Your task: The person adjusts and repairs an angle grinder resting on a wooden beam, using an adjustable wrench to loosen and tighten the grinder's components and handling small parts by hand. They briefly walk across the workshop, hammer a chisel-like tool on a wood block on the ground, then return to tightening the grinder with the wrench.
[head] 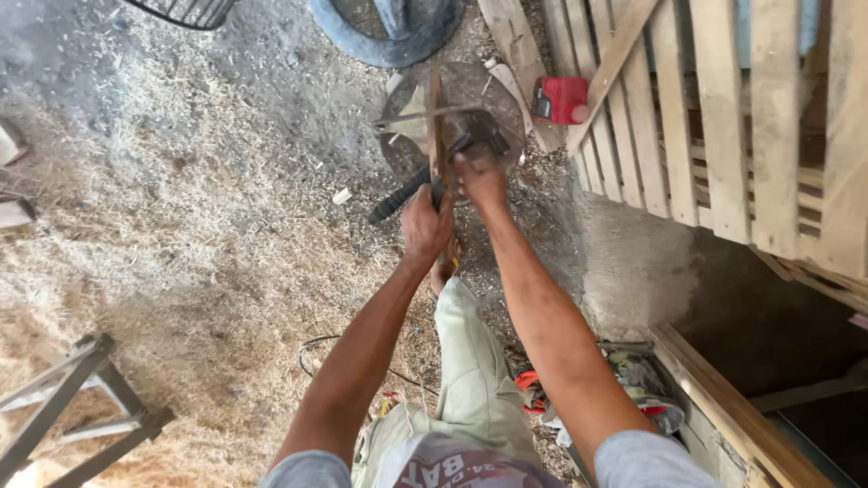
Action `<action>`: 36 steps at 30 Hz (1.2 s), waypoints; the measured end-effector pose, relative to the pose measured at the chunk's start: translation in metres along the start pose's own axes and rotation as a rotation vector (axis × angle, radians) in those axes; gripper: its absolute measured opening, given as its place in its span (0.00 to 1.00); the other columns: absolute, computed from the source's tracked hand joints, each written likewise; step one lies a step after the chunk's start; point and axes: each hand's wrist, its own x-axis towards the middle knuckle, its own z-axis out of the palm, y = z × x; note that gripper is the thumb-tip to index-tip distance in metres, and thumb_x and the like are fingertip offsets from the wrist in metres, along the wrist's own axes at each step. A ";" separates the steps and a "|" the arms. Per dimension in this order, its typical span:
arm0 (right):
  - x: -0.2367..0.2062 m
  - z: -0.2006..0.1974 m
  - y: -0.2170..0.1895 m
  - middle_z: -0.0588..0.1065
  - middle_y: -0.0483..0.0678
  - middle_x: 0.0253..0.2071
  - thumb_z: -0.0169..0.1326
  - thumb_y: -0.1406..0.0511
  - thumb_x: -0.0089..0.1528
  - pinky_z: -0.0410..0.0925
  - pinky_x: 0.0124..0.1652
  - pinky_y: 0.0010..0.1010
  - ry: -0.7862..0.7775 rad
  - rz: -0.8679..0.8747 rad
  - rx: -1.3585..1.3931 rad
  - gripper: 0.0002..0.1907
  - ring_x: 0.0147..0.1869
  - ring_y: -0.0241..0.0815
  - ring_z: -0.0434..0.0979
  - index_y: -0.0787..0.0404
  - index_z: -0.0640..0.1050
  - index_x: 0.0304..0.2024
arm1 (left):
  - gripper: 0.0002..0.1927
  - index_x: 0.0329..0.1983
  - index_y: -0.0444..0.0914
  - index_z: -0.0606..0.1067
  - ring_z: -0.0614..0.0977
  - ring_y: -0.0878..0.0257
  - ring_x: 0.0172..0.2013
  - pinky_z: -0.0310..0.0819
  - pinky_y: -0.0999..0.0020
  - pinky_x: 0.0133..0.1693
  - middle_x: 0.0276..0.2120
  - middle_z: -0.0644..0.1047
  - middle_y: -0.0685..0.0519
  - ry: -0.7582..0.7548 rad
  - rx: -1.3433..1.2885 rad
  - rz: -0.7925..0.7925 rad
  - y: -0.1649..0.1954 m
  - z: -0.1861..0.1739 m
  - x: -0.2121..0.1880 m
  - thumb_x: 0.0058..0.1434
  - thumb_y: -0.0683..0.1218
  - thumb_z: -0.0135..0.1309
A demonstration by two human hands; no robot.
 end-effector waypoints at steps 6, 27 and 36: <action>0.011 0.037 -0.011 0.80 0.54 0.24 0.64 0.54 0.62 0.71 0.39 0.40 0.184 -0.179 -0.490 0.19 0.29 0.47 0.80 0.63 0.81 0.28 | 0.11 0.41 0.36 0.70 0.80 0.39 0.34 0.73 0.45 0.35 0.34 0.77 0.40 0.069 0.027 0.120 -0.020 -0.034 0.004 0.65 0.48 0.55; -0.111 -0.070 0.036 0.71 0.42 0.21 0.58 0.65 0.66 0.65 0.16 0.28 0.212 -0.301 0.035 0.12 0.19 0.32 0.72 0.62 0.69 0.35 | 0.17 0.56 0.35 0.73 0.77 0.46 0.49 0.72 0.48 0.50 0.48 0.75 0.40 -0.082 0.010 -0.040 -0.014 -0.063 0.001 0.73 0.51 0.46; -0.265 0.066 -0.044 0.71 0.42 0.20 0.54 0.59 0.69 0.64 0.20 0.27 -0.362 -0.523 -0.150 0.12 0.19 0.32 0.70 0.61 0.71 0.38 | 0.16 0.54 0.37 0.79 0.72 0.67 0.28 0.67 0.68 0.31 0.28 0.73 0.54 0.182 -0.840 -0.208 -0.017 -0.256 -0.080 0.72 0.48 0.46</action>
